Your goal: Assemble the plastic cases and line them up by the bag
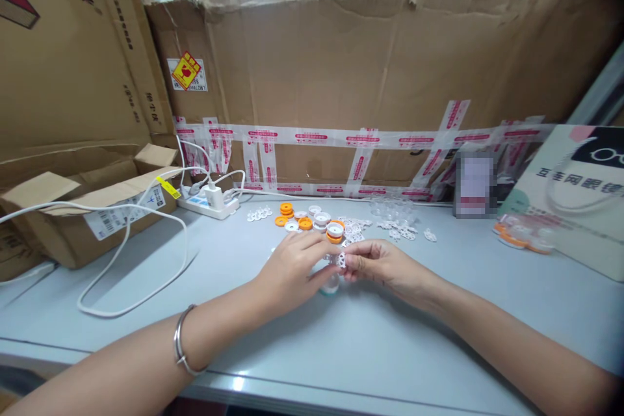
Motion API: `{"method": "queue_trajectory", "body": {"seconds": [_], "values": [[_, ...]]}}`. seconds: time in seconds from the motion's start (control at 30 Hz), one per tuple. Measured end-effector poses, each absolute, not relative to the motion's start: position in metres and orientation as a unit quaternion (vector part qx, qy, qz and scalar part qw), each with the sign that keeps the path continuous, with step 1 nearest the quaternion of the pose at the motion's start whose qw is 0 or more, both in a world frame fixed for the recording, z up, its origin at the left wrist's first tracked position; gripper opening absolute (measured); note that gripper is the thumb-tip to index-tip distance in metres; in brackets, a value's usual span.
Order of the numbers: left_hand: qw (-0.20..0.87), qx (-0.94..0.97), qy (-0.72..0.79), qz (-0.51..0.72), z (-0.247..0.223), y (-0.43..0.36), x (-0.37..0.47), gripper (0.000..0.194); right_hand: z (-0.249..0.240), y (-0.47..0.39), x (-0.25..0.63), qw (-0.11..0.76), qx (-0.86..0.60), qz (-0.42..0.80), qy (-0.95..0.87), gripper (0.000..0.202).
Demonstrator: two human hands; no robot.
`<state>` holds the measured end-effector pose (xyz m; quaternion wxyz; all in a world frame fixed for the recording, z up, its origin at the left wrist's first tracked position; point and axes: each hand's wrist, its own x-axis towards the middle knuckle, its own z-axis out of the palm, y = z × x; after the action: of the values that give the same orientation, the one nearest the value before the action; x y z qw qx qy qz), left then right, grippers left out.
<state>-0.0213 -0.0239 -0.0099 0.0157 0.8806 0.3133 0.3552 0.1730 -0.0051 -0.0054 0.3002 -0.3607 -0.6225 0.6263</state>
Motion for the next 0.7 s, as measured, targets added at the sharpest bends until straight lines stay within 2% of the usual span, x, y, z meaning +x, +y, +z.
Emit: {"method": "queue_trajectory", "body": {"seconds": [0.7], "values": [[-0.029,0.863,0.325,0.386,-0.0117,-0.0229,-0.0221,0.007,-0.0101,-0.0085,0.1707,0.343,-0.323,0.628,-0.619,0.022]]}}
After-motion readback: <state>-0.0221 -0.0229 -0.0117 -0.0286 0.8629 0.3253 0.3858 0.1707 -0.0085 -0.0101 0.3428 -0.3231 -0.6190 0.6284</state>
